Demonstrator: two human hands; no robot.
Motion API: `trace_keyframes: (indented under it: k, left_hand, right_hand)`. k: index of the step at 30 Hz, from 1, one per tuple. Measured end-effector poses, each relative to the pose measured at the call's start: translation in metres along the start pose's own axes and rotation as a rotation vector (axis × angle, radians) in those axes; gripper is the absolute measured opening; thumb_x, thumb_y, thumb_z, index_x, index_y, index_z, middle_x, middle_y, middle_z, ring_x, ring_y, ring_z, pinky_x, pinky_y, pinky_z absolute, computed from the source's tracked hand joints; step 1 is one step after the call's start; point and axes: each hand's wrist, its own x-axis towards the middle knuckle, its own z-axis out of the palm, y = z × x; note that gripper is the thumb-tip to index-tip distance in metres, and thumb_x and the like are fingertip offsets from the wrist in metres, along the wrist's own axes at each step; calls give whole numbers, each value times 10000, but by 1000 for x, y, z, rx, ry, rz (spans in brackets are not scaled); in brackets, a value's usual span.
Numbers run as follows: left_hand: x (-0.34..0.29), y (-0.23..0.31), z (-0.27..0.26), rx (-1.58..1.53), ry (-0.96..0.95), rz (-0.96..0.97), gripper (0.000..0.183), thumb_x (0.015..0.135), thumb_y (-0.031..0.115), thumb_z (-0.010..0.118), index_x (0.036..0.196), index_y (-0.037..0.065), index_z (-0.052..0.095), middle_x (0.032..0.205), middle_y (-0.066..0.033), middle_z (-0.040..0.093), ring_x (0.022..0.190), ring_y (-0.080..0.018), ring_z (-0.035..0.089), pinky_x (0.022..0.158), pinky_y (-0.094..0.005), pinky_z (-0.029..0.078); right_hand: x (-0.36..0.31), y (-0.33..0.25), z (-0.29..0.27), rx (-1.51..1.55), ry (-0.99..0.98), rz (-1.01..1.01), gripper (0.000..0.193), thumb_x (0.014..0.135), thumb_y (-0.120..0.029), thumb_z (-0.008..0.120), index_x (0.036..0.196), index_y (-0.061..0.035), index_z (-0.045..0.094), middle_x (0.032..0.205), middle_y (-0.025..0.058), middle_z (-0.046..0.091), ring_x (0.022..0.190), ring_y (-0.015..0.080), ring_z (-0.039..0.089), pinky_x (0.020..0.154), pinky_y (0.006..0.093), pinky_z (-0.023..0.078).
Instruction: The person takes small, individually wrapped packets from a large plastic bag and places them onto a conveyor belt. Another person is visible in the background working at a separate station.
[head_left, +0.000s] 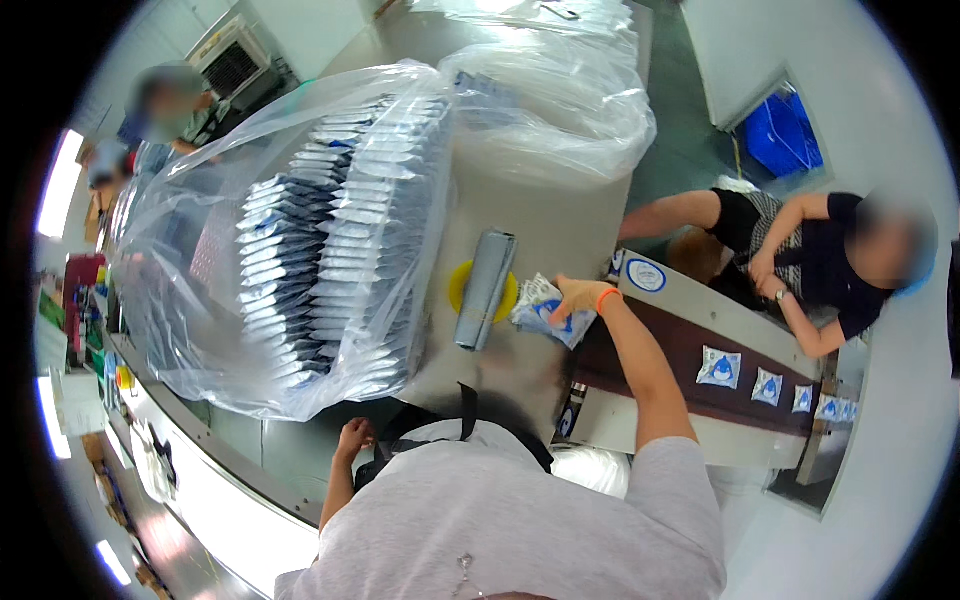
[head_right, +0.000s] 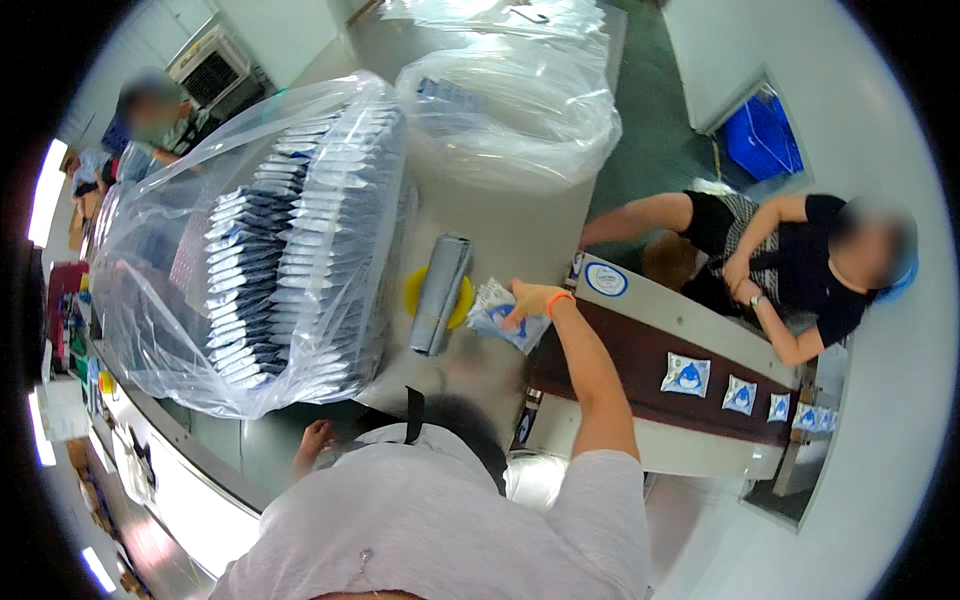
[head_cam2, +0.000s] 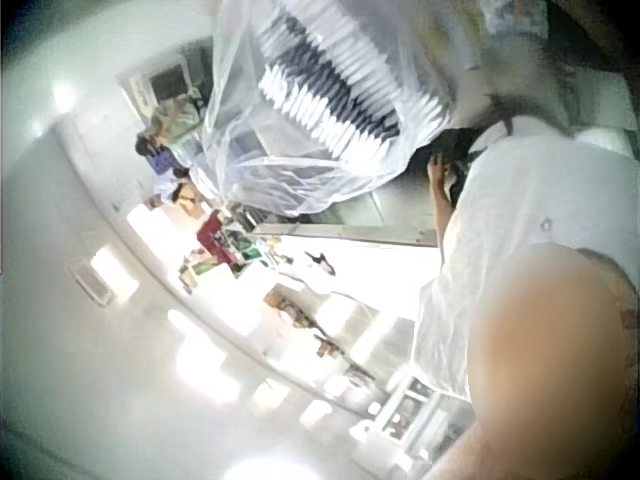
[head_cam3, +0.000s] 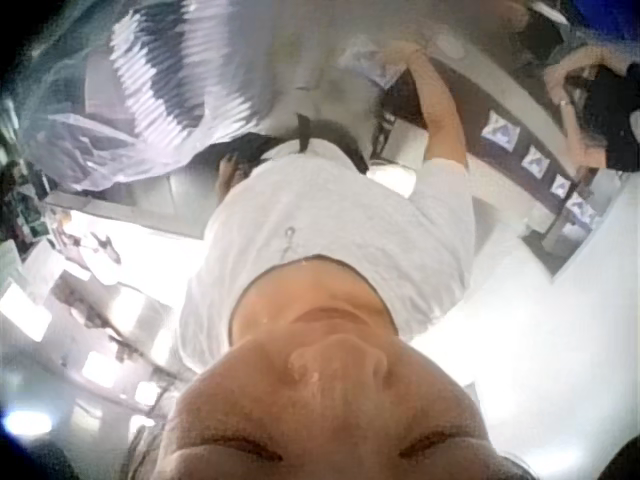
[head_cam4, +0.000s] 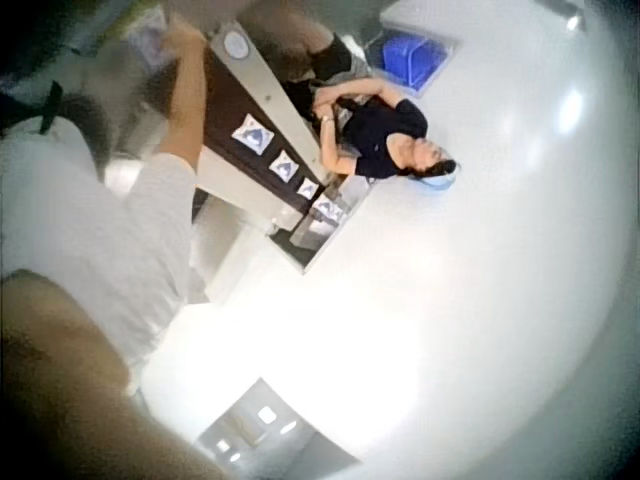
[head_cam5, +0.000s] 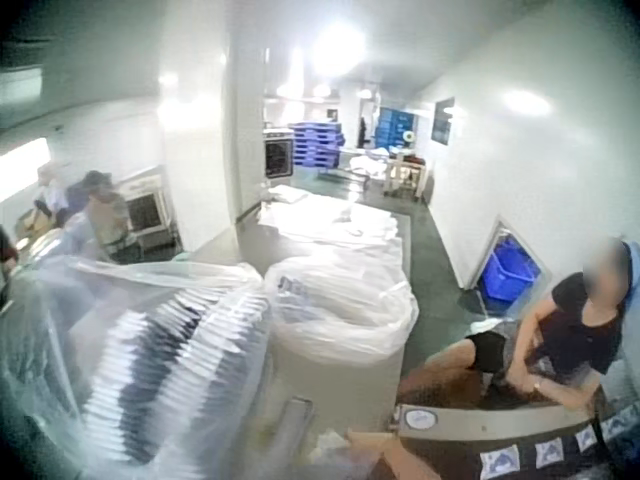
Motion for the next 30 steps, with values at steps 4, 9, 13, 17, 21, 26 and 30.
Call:
trace_keyframes:
  k: [4,9,13,17,21,26,30]
  left_hand:
    - [-17,-2,-36,-248,132,61,289,1003,251,529,1186,43,611,919,-62,680,708,-129,645,576,-262,511]
    - [-38,-48,-227,-438,587,373,267,930,195,620,1121,9,644,961,-59,695,803,-159,661,685,-293,544]
    - [-81,137,-393,302,1177,548,354,958,352,556,1101,45,660,911,-74,695,825,-186,645,670,-348,487]
    - [-171,424,-370,58,911,1266,399,1001,305,553,1226,-19,611,1176,-96,655,1085,-176,612,945,-306,470]
    - [-208,571,-245,811,495,1493,561,899,327,671,1373,65,522,1403,-120,536,1300,-243,495,1117,-413,333]
    - [-98,582,-161,1952,820,1217,557,799,264,741,1295,72,573,1226,-208,608,1168,-300,588,932,-393,496]
    - [-81,627,-196,1688,714,1187,187,793,146,676,958,56,668,894,-164,694,845,-326,696,707,-401,561]
  right_hand:
    - [3,-17,25,-44,-88,192,1153,537,-551,856,1435,-7,381,1348,239,490,1255,380,475,1053,416,406]
    - [-51,-108,119,-624,375,135,929,495,-496,861,1220,-8,546,1167,130,532,1164,327,474,1055,507,302]
    - [-61,-128,178,-506,346,222,916,490,-382,887,1269,-64,527,1196,127,577,1176,299,516,1080,450,325]
    - [-75,-146,156,195,378,558,806,549,-265,851,1261,-58,536,1085,83,654,1004,259,627,935,347,466]
    - [-90,-170,87,1106,192,0,710,597,-50,767,1275,-30,557,1120,48,657,965,170,626,843,298,496]
    - [-32,-293,-49,350,335,-696,846,567,-146,867,1340,-19,549,1270,84,627,1203,227,547,1067,356,380]
    - [74,-387,-105,223,405,-546,949,596,-366,891,1336,40,457,1214,182,643,1141,302,602,1023,373,426]
